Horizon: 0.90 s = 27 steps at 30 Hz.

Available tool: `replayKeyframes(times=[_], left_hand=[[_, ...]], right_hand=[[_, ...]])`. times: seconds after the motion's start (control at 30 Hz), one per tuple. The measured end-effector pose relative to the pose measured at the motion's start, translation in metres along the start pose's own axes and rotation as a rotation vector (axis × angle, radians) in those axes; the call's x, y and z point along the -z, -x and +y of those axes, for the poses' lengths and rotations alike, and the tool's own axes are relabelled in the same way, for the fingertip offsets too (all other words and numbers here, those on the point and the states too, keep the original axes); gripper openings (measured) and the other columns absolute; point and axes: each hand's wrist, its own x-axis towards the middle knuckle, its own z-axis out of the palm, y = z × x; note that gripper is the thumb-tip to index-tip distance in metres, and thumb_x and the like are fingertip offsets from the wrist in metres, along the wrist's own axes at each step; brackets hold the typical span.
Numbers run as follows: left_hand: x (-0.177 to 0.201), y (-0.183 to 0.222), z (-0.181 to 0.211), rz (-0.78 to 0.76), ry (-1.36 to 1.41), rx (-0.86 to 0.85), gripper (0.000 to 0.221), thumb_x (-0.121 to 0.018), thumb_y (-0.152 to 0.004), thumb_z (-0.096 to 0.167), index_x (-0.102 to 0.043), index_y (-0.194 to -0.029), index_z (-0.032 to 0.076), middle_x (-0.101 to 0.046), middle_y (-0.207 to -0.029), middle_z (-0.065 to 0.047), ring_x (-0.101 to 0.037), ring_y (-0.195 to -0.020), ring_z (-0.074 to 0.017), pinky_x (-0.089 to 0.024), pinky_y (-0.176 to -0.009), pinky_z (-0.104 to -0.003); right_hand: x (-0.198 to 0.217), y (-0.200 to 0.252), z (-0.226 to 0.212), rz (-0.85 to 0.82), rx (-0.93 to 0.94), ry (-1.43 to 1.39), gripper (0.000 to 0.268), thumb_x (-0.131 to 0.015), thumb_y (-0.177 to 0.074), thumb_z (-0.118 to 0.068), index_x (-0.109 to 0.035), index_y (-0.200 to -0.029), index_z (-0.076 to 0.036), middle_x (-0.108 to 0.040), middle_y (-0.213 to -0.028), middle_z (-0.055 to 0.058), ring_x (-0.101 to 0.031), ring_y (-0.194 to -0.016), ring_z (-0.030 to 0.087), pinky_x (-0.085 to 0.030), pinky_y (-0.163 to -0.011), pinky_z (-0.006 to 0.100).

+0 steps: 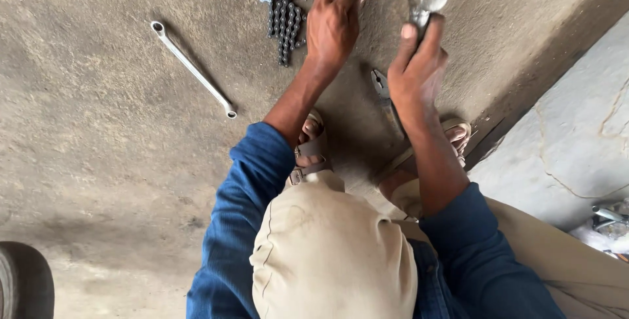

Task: The person sits on the ground repairing a bicycle chain, joining chain links by hand. They use pliers to press a link pin, tap components with a hammer, and manipulate small chain links and fasteners, working the chain across the floor.

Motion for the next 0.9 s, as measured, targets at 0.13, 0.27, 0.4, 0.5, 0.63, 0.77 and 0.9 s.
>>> replayKeyframes(times=[0.13,0.27,0.4,0.5,0.63,0.77,0.9], left_hand=[[-0.005,-0.003,-0.003,0.012,-0.005,-0.027,0.014,-0.068,-0.098,0.011,-0.077,-0.107,0.005,-0.072,-0.095,-0.009,-0.070,-0.082,-0.0280,-0.058,-0.069,-0.039],[-0.008,-0.001,-0.009,-0.043,-0.027,0.026,0.012,-0.068,-0.100,0.010,-0.077,-0.105,0.004,-0.072,-0.095,-0.010,-0.070,-0.079,-0.0254,-0.057,-0.065,-0.038],[-0.013,0.006,-0.014,-0.022,-0.035,0.019,0.013,-0.067,-0.099,0.009,-0.077,-0.106,0.005,-0.073,-0.096,-0.009,-0.070,-0.079,-0.0241,-0.058,-0.065,-0.038],[-0.002,-0.002,-0.003,-0.006,-0.015,0.002,0.014,-0.067,-0.099,0.009,-0.077,-0.109,0.006,-0.072,-0.096,-0.008,-0.071,-0.081,-0.0244,-0.059,-0.066,-0.038],[-0.004,-0.005,-0.005,-0.009,0.015,-0.007,0.013,-0.068,-0.099,0.010,-0.077,-0.109,0.007,-0.072,-0.097,-0.008,-0.071,-0.083,-0.0262,-0.058,-0.068,-0.039],[0.004,0.007,-0.005,-0.033,0.008,0.006,0.018,-0.067,-0.096,0.008,-0.076,-0.111,0.006,-0.071,-0.100,-0.011,-0.070,-0.086,-0.0315,-0.057,-0.071,-0.041],[0.003,-0.006,0.002,-0.027,0.034,-0.005,0.014,-0.068,-0.098,0.011,-0.076,-0.109,0.006,-0.071,-0.101,-0.010,-0.070,-0.087,-0.0327,-0.058,-0.073,-0.043]], right_hand=[[0.002,-0.008,-0.025,-0.075,-0.074,0.018,0.040,-0.042,-0.117,-0.030,-0.040,-0.142,0.002,-0.065,-0.076,0.008,-0.061,-0.048,0.016,-0.050,-0.035,0.029],[0.004,-0.010,-0.030,-0.237,-0.179,0.088,0.038,-0.043,-0.119,-0.035,-0.045,-0.135,-0.001,-0.068,-0.081,0.007,-0.066,-0.055,0.015,-0.054,-0.040,0.028],[0.003,-0.001,-0.026,-0.124,-0.073,0.031,0.038,-0.042,-0.120,-0.032,-0.043,-0.140,0.000,-0.070,-0.081,0.008,-0.071,-0.059,0.016,-0.059,-0.047,0.029],[0.003,-0.013,-0.040,-0.205,-0.129,0.067,0.039,-0.044,-0.117,-0.031,-0.042,-0.140,0.000,-0.069,-0.078,0.010,-0.069,-0.056,0.019,-0.059,-0.045,0.031],[0.015,-0.031,-0.053,-0.300,-0.285,0.154,0.039,-0.046,-0.114,-0.032,-0.043,-0.138,-0.002,-0.068,-0.077,0.010,-0.067,-0.053,0.022,-0.055,-0.039,0.035],[0.019,-0.006,-0.051,-0.165,-0.189,0.133,0.034,-0.046,-0.117,-0.029,-0.043,-0.138,-0.003,-0.069,-0.078,0.012,-0.069,-0.053,0.022,-0.054,-0.042,0.035],[0.007,-0.013,-0.051,-0.121,-0.062,0.254,0.033,-0.050,-0.115,-0.030,-0.047,-0.133,-0.002,-0.067,-0.070,0.015,-0.067,-0.055,0.030,-0.049,-0.043,0.041]])
